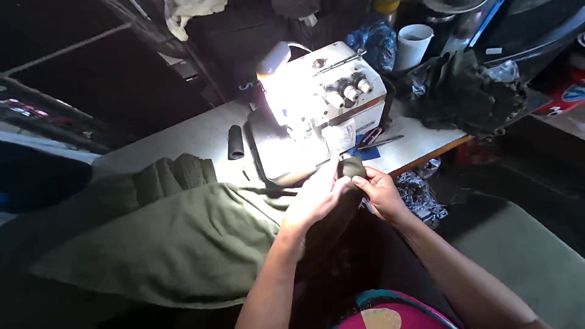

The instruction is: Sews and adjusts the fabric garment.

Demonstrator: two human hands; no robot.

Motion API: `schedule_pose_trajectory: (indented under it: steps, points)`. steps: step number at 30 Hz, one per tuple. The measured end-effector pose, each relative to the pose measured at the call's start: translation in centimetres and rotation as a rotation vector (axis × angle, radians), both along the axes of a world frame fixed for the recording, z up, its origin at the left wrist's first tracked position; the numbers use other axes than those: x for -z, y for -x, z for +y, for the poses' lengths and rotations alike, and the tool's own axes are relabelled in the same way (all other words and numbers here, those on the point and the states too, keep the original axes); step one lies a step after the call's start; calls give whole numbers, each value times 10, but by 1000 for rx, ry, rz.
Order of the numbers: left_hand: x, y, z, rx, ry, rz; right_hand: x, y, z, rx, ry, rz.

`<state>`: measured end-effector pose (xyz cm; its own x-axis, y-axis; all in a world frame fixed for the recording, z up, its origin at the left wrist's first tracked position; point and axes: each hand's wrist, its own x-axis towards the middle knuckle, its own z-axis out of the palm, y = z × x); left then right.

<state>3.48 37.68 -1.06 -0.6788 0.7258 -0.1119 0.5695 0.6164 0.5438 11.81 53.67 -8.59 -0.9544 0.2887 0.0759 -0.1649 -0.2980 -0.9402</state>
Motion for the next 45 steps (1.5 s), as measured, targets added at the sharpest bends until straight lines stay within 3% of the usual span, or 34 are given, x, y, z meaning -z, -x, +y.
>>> schedule_pose_trajectory:
  steps: [7, 12, 18, 26, 28, 31, 32, 34, 36, 37, 39, 42, 45]
  points:
    - [23, 2, -40, -77, -279, 56, 1, -21, -10, 179, -505, 132]
    - [28, -28, -75, -117, -511, 207, 4, -33, -22, 289, -455, 215]
    - [61, -40, -87, -199, -696, 566, 21, -36, -46, 401, -555, 576]
    - [69, -44, -85, -272, -842, 485, 21, -37, -44, 378, -673, 607]
    - [54, -43, -92, -245, -880, 487, 15, -42, -40, 186, -818, 441]
    - [-5, -37, -127, -202, -804, 651, 7, -36, -22, -456, -1198, 128]
    - [-29, -33, -144, -220, -714, 726, 6, -32, -14, -542, -1278, 103]
    - [-71, -23, -173, -335, -404, 813, -8, -25, 5, -383, -1234, 174]
    - [-96, -16, -182, -418, -71, 762, -45, -21, 18, -154, -1032, 235]
    - [-103, -15, -179, -384, -3, 718, -69, -19, 20, -111, -925, 278]
    - [-115, -28, -147, -179, -26, 710, -118, -20, 14, -168, -815, 403]
    - [-130, -66, -59, 110, -228, 480, -180, -35, -1, -156, -1071, 561]
    - [-168, -76, -15, 138, -331, 487, -217, -51, 13, 56, -1064, 597]
